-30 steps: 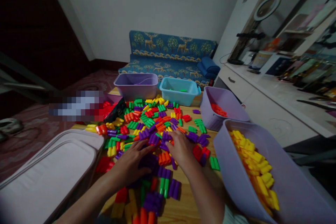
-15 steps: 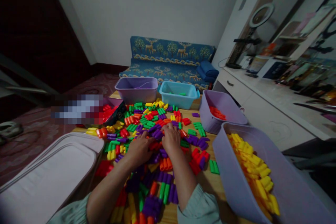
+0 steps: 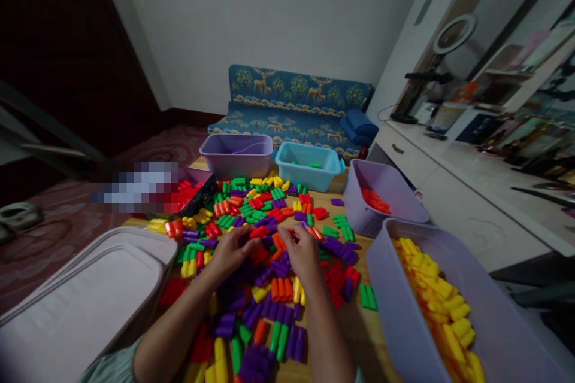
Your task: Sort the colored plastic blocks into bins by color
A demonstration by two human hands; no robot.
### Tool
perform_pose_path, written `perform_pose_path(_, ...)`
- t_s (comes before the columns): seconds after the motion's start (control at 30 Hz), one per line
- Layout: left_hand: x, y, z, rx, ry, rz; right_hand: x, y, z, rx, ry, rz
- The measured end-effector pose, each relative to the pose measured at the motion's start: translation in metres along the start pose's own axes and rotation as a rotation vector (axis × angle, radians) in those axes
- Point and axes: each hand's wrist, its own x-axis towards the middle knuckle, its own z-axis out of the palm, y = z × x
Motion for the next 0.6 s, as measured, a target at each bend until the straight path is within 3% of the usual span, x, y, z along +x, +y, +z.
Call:
perform_pose_path(0.1,-0.002,0.004,-0.007,0.097,-0.046,0.045,-0.007,-0.01,-0.005,-0.042,-0.166,0.033)
perform_pose_path(0.23,-0.007,0.015,-0.016,0.369,-0.158,0.07,-0.017,-0.021,-0.019,-0.292,-0.338,0.01)
perform_pose_path(0.4,-0.016,0.021,-0.01,0.517,-0.255,0.131,-0.017,-0.016,-0.018,-0.465,-0.257,0.036)
perform_pose_path(0.6,-0.015,0.018,0.003,0.532,-0.191,0.09,-0.011,-0.003,-0.005,-0.299,-0.171,0.018)
